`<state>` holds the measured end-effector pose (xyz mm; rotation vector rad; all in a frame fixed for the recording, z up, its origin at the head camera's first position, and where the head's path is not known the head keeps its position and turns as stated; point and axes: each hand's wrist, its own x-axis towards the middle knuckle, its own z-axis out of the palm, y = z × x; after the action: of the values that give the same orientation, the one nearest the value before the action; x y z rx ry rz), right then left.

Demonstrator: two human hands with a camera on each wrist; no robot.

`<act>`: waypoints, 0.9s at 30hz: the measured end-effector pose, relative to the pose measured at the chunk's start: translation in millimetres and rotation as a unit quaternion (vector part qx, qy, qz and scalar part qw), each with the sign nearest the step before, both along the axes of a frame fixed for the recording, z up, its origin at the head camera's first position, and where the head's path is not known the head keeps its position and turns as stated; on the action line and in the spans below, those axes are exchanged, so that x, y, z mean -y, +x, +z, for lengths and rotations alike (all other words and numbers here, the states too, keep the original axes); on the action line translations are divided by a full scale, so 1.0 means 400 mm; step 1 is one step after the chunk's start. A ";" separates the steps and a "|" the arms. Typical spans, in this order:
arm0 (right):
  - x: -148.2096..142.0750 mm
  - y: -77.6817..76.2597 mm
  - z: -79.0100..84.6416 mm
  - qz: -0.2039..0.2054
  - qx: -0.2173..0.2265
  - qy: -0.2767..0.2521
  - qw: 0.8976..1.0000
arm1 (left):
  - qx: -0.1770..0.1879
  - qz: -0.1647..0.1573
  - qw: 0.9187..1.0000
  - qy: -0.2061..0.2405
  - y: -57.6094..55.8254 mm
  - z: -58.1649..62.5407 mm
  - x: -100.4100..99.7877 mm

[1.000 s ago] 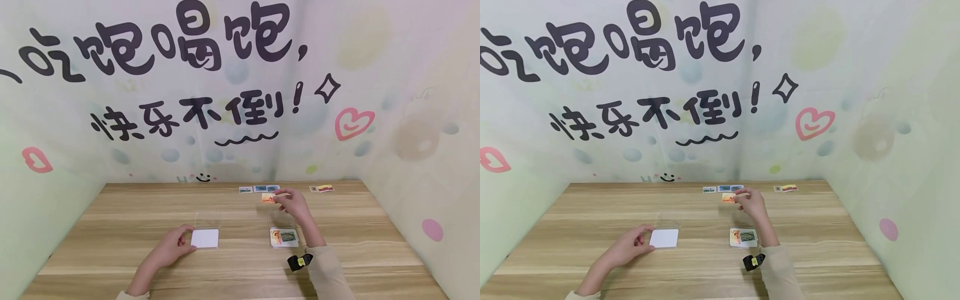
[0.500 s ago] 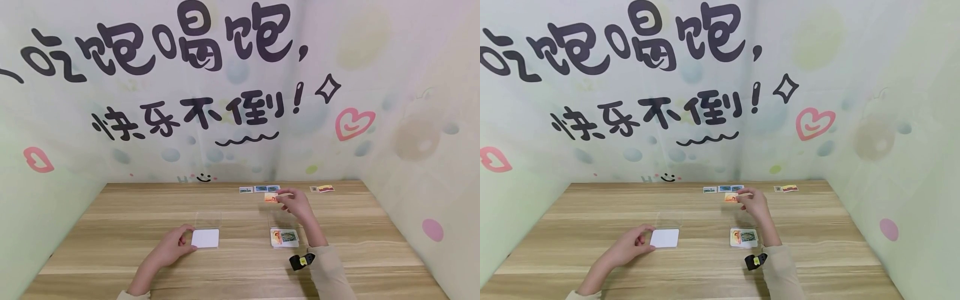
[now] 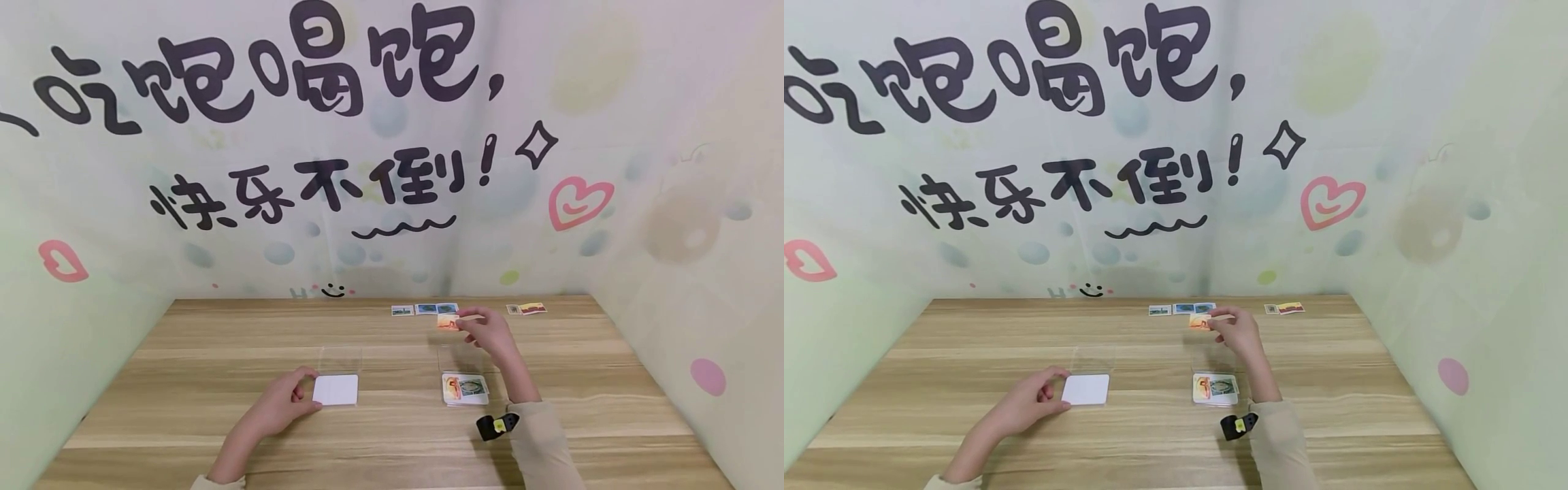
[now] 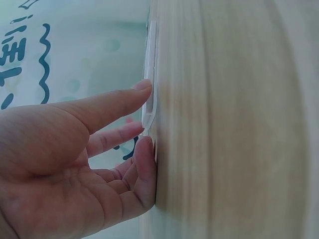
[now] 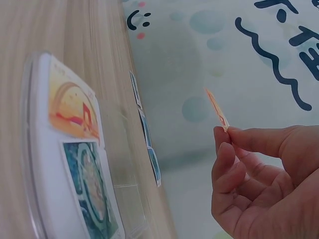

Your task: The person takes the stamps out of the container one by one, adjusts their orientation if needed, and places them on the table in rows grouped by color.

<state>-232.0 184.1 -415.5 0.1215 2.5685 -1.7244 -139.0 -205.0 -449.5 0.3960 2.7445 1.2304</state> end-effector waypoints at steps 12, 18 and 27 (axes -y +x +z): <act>-0.008 0.003 0.008 -0.004 0.001 0.004 1.000 | 0.013 0.003 1.000 0.002 0.002 0.007 -0.003; -0.018 0.000 0.010 -0.009 0.001 0.000 1.000 | 0.012 0.004 1.000 0.002 0.002 0.007 -0.004; -0.031 -0.001 0.009 -0.015 0.005 -0.006 1.000 | 0.009 0.004 1.000 0.001 0.000 0.003 -0.002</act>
<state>-232.5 196.4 -412.1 0.1690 2.5609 -1.7453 -139.0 -204.2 -448.4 0.3720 2.7340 1.2322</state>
